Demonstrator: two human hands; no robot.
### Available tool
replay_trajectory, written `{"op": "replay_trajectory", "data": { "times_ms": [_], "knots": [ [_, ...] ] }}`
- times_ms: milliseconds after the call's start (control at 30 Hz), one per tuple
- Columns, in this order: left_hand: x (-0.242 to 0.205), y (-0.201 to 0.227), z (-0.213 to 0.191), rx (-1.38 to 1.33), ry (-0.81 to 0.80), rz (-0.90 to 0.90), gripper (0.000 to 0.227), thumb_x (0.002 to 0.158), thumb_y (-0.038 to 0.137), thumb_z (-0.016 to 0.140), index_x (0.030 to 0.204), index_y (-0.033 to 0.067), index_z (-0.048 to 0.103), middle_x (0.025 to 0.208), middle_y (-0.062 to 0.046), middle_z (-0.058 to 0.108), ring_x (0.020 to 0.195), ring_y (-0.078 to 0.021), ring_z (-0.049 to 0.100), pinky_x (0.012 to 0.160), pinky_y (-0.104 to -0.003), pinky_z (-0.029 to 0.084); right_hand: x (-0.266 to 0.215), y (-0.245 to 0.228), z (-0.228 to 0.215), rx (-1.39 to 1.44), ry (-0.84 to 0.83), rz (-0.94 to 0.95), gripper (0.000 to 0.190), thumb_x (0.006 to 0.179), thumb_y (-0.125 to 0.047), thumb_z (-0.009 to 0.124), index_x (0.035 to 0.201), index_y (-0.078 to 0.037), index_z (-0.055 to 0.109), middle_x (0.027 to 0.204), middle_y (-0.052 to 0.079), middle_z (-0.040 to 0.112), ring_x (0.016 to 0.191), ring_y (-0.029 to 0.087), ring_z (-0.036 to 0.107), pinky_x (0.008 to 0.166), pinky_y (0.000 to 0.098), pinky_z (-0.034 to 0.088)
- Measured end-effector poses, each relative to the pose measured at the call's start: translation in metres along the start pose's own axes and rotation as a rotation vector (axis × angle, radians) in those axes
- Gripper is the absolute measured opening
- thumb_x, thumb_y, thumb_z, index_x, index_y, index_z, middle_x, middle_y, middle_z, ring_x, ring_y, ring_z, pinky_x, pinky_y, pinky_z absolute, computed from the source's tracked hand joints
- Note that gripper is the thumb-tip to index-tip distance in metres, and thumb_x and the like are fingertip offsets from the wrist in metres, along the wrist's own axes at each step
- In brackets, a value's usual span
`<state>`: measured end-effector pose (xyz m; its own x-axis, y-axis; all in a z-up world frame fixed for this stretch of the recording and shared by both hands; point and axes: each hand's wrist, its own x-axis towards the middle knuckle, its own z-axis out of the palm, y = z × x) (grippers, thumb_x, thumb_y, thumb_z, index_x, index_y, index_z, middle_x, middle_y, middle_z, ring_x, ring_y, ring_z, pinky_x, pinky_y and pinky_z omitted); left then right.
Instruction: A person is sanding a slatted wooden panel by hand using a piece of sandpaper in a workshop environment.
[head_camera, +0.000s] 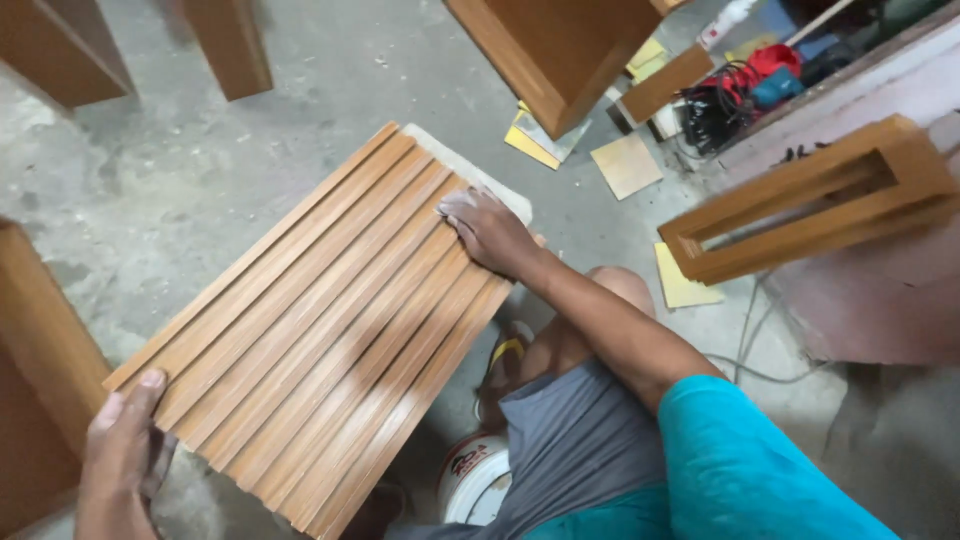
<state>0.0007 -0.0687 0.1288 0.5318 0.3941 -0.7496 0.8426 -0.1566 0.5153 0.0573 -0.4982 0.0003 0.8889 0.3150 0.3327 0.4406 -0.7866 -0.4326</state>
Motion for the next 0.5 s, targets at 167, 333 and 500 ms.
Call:
{"op": "replay_trajectory", "data": {
  "times_ms": [167,333,500],
  "knots": [
    [0.011,-0.001,0.001,-0.018,-0.004,-0.008,0.068,0.1,0.051,0.059,0.156,0.0196,0.035,0.156,-0.014,0.042,0.129,-0.0267,0.054,0.11,-0.034,0.042,0.002,-0.005,0.015,-0.018,0.006,0.065,0.03,0.108,-0.015,0.05,0.125,0.002,0.068,0.129,0.02,0.069,0.121,0.04,0.061,0.121,0.0574,0.03],
    [0.099,-0.059,-0.007,-0.128,-0.052,0.03,0.1,0.084,0.057,0.064,0.163,0.0141,0.02,0.162,-0.014,0.036,0.143,-0.026,0.046,0.111,-0.033,0.044,0.001,-0.001,0.013,0.009,-0.066,0.073,0.029,0.111,-0.018,0.045,0.125,-0.003,0.066,0.126,0.017,0.065,0.115,0.04,0.053,0.103,0.0534,0.043],
    [0.148,-0.106,-0.011,-0.497,-0.193,0.384,0.061,0.097,0.032,0.077,0.141,-0.0014,0.052,0.128,-0.028,0.059,0.11,-0.0401,0.064,0.084,-0.062,0.054,-0.011,-0.029,0.058,-0.14,-0.007,0.246,0.031,0.104,-0.014,0.059,0.124,0.006,0.07,0.118,0.032,0.068,0.122,0.049,0.059,0.121,0.0592,0.033]
  ]
}}
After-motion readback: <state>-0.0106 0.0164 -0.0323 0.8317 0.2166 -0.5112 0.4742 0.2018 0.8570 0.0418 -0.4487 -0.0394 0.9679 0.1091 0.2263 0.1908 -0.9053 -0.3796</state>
